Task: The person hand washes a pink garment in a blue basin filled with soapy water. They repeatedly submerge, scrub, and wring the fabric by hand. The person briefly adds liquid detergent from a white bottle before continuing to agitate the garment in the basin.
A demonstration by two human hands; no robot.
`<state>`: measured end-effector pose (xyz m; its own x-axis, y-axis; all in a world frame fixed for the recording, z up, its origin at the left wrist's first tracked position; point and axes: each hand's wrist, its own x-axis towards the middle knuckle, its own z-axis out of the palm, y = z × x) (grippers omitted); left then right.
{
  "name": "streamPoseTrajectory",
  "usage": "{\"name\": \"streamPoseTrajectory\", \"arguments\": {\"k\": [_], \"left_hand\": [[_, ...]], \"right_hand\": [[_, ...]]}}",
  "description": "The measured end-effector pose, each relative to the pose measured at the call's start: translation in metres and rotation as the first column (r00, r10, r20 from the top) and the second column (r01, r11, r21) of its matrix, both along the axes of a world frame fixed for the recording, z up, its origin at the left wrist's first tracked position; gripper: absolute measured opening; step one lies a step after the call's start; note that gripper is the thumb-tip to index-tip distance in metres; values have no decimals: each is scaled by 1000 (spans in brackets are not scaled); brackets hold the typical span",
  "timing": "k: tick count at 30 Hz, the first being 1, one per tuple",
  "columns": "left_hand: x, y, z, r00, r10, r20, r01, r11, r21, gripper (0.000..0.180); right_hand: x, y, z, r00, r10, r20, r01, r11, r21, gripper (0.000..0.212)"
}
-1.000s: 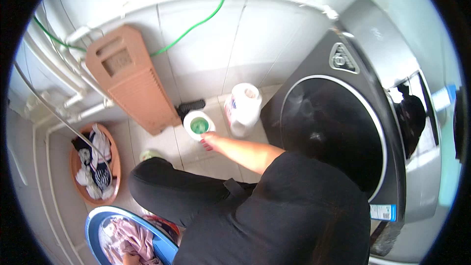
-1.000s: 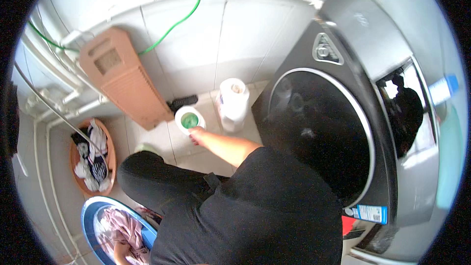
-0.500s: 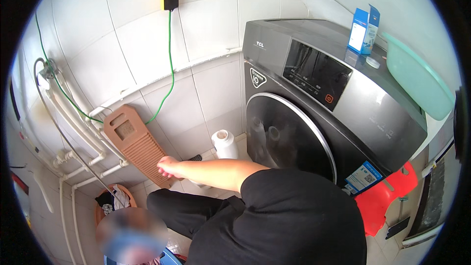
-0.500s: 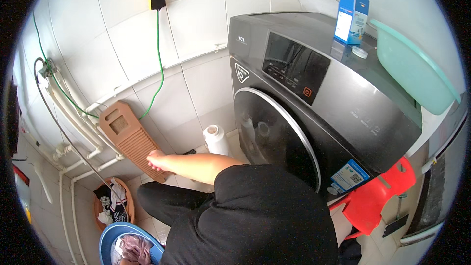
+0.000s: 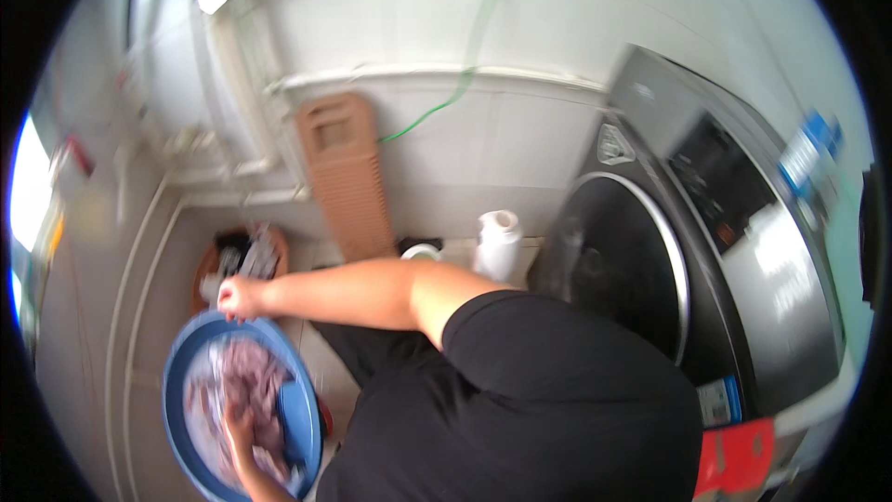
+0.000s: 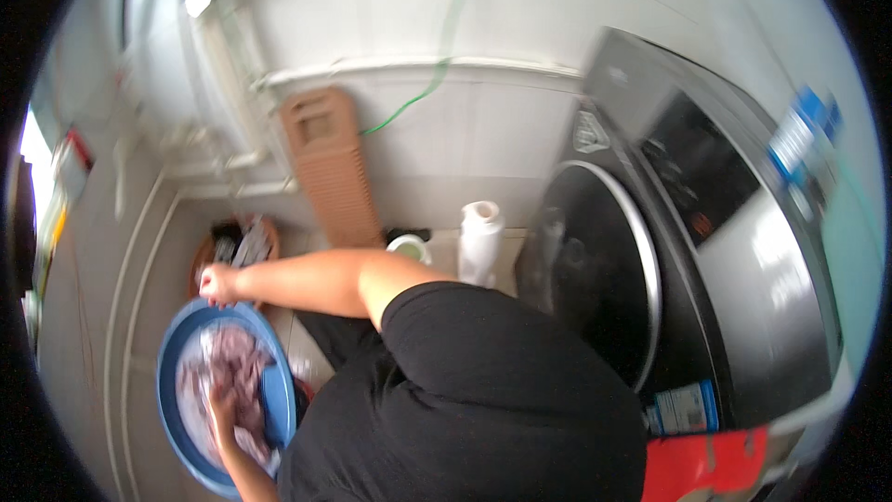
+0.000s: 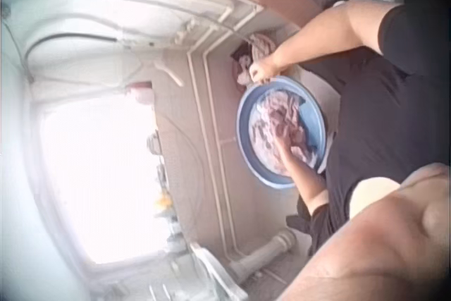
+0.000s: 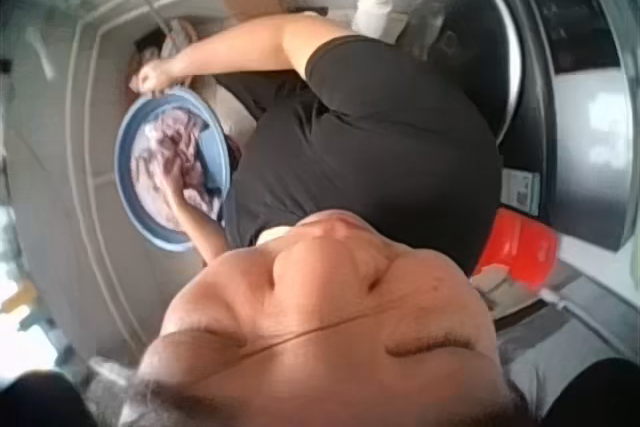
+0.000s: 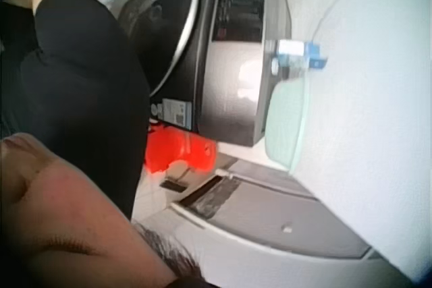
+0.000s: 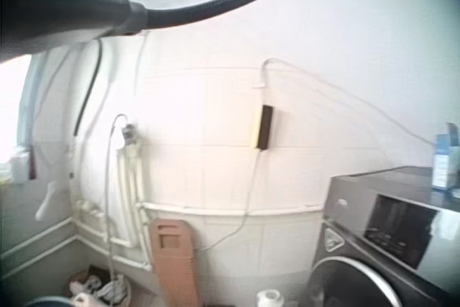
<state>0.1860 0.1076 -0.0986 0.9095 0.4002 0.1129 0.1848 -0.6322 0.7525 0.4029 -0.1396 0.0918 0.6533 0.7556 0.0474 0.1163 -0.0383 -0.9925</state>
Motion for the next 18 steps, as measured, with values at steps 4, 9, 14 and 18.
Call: {"name": "streamPoseTrajectory", "arguments": {"k": [4,9,14,18], "left_hand": [[-3,-86,94,982,-38,182,91,952,-292,23],[-34,-110,136,977,-147,156,208,825,-525,16],[-68,-93,124,847,95,524,409,514,-754,26],[-78,-49,85,721,675,157,139,81,-987,30]], "right_hand": [[-39,26,-20,888,234,397,-152,962,-227,30],[-77,76,-57,620,502,603,-464,854,-234,47],[-70,89,-98,394,794,463,-641,598,-481,59],[-56,98,-126,591,806,6,-773,569,-282,58]]}}
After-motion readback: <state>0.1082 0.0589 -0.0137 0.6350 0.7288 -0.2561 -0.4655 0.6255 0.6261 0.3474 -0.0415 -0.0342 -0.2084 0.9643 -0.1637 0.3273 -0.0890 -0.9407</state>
